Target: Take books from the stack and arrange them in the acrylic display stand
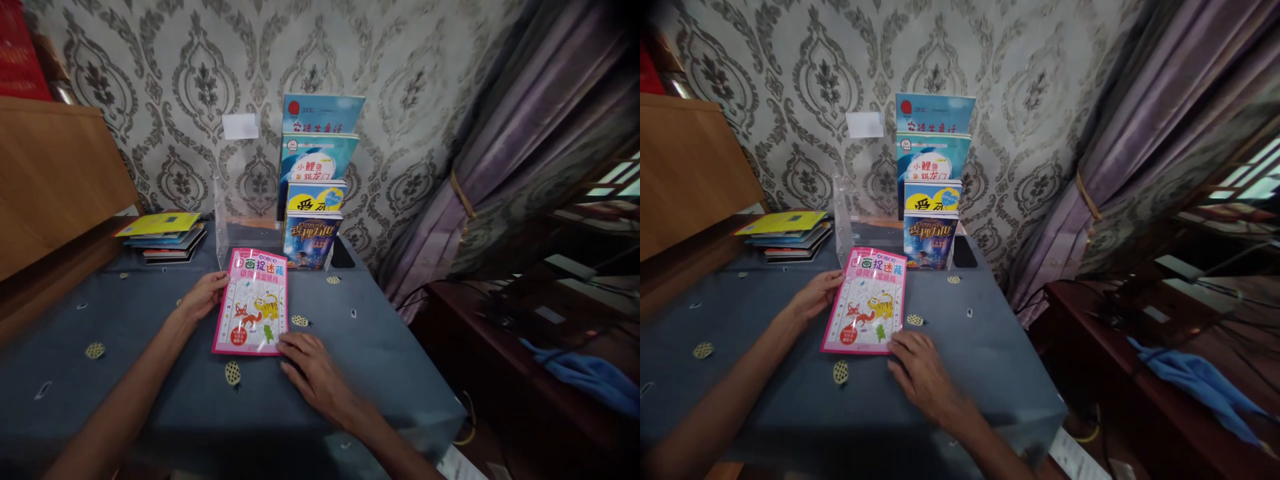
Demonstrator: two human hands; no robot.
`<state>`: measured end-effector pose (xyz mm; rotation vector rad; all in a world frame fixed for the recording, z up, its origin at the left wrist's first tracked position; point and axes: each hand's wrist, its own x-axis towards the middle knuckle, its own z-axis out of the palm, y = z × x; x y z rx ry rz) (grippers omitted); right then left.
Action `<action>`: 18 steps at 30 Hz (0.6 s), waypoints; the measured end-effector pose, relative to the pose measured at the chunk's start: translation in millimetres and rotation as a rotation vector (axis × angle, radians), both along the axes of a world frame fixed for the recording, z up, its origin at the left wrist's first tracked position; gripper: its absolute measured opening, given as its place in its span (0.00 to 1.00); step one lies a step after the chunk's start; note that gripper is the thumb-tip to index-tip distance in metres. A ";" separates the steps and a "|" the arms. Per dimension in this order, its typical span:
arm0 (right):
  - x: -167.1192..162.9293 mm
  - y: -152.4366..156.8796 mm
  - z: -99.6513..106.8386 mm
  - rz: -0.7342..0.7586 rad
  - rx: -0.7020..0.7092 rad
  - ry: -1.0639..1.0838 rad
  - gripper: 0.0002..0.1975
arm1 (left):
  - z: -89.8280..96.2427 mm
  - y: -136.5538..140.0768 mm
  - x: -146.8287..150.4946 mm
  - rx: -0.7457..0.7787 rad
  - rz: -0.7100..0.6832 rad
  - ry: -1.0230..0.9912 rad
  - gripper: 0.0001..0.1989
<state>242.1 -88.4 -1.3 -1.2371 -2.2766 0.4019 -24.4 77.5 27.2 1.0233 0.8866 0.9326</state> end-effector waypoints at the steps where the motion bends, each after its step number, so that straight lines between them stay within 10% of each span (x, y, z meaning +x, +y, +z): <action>1: -1.7 1.8 1.5 -0.033 -0.003 0.074 0.15 | 3.8 -2.6 1.0 0.036 -0.009 -0.029 0.18; 4: -6.4 10.6 3.4 -0.114 -0.095 0.281 0.16 | 17.7 -12.5 4.4 0.123 -0.042 -0.076 0.21; 10: -16.9 35.4 -9.8 -0.143 -0.735 0.925 0.26 | 55.5 -35.5 7.0 0.312 -0.091 -0.103 0.21; 18: -15.0 60.0 12.4 -0.055 -1.028 1.320 0.26 | 81.4 -49.4 -13.5 0.546 -0.143 0.020 0.17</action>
